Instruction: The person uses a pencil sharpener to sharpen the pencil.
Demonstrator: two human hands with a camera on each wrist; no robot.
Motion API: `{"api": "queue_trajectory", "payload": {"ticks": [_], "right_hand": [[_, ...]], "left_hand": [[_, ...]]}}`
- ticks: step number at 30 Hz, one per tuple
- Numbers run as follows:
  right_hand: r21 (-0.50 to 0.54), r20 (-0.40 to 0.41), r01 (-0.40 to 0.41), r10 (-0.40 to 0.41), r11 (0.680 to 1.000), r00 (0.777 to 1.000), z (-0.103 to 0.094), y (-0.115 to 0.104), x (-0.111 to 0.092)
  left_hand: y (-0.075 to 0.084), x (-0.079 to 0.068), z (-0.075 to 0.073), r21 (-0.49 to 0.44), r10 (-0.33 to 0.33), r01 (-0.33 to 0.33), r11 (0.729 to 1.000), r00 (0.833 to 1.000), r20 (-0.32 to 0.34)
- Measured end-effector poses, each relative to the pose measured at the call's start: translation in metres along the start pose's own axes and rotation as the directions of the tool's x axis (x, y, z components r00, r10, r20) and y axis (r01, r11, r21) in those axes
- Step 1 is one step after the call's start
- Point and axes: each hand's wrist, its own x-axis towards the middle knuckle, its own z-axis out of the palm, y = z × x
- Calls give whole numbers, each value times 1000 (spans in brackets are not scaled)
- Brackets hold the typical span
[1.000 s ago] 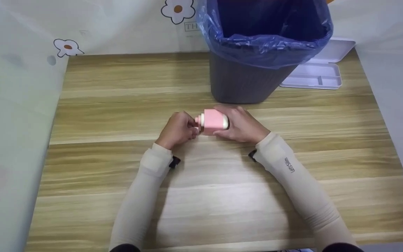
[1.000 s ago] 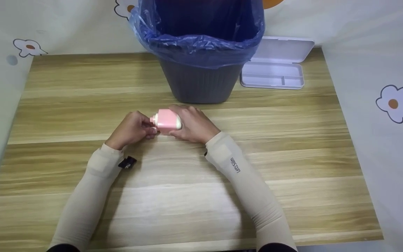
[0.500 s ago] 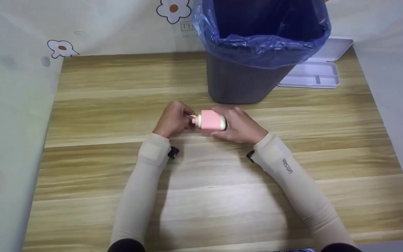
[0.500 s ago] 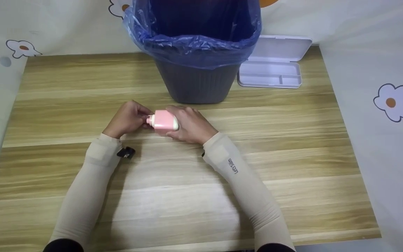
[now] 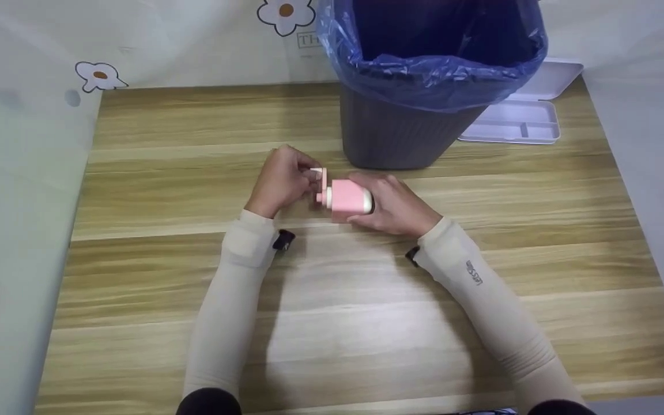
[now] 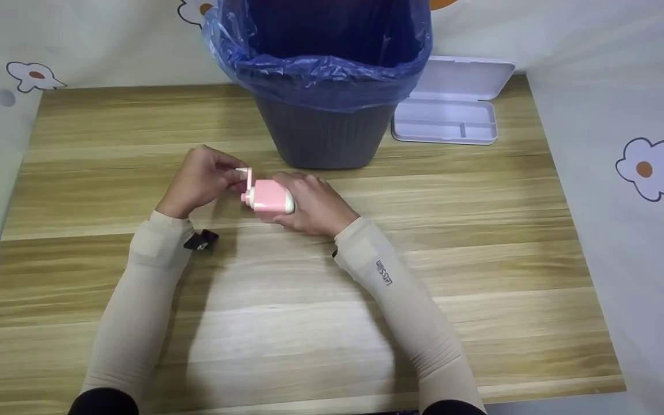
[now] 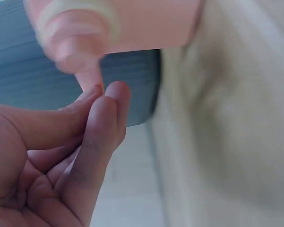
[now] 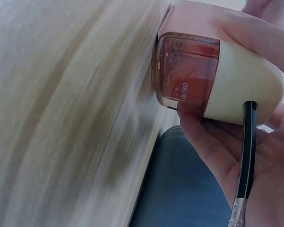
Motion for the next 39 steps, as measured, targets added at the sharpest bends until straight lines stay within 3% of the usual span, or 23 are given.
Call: {"api": "queue_trajectory", "payload": {"ticks": [6,14,22,31,39], "right_hand": [[19,2,-13,13,1000,1000,0,0,-1],[16,3,-4,4,1000,1000,0,1,-1],[22,15,8,-8,1000,1000,-1,0,0],[22,22,19,-19,1000,1000,-2,1,0],[31,17,8,-8,999,1000,0,0,-1]], "left_hand": [[17,-15,-10,-3,63,-63,998,998,-1],[26,-34,-12,14,36,-37,999,998,43],[25,-46,-10,54,104,-106,993,994,40],[19,-57,-7,-44,26,-17,999,980,197],[8,-58,1,30,61,-70,997,970,235]]}}
